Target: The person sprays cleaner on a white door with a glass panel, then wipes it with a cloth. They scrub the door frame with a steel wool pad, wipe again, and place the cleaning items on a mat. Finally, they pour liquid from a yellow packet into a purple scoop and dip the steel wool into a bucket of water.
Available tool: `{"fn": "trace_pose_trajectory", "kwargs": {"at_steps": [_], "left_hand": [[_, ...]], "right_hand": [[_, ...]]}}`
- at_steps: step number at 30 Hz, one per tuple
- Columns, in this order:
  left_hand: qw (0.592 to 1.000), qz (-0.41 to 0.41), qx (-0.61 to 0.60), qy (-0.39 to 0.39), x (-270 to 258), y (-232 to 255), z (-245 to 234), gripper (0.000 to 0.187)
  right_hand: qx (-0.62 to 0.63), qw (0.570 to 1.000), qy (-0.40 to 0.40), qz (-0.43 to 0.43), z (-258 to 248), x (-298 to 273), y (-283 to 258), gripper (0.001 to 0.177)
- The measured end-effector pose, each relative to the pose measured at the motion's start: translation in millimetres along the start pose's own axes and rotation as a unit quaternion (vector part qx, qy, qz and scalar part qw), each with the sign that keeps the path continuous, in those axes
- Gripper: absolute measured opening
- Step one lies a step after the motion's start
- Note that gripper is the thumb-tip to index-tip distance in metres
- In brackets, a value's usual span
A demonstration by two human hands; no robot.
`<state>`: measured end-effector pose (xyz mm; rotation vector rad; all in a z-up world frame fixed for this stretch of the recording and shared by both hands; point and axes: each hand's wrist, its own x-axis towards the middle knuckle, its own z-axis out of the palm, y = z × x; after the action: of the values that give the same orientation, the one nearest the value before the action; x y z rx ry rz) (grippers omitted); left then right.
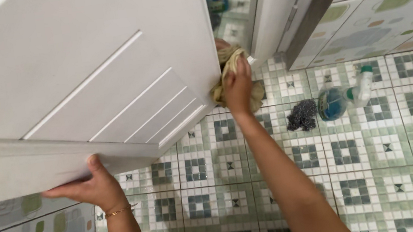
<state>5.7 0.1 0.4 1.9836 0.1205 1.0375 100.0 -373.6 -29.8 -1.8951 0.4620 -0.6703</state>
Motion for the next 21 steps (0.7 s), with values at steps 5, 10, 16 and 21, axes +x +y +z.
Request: {"fn": "trace_pose_trajectory", "kwargs": {"at_steps": [5,10,16,21], "left_hand": [[1.000,-0.010,-0.019,-0.002,5,3,6,0.114],[0.999,-0.039,-0.005,-0.006,1,12,2,0.111],[0.999,-0.017,-0.031,-0.001,-1,9,4,0.109],[1.000,-0.008,0.005,0.002,3,8,8,0.109]], "right_hand": [[0.154,0.986,0.026,0.061,-37,22,-83,0.051],[0.069,0.950,0.069,-0.296,-63,54,-145,0.042],[0.013,0.960,0.108,-0.258,-39,64,-106,0.049],[-0.015,0.999,0.036,-0.036,-27,53,-47,0.054]]}}
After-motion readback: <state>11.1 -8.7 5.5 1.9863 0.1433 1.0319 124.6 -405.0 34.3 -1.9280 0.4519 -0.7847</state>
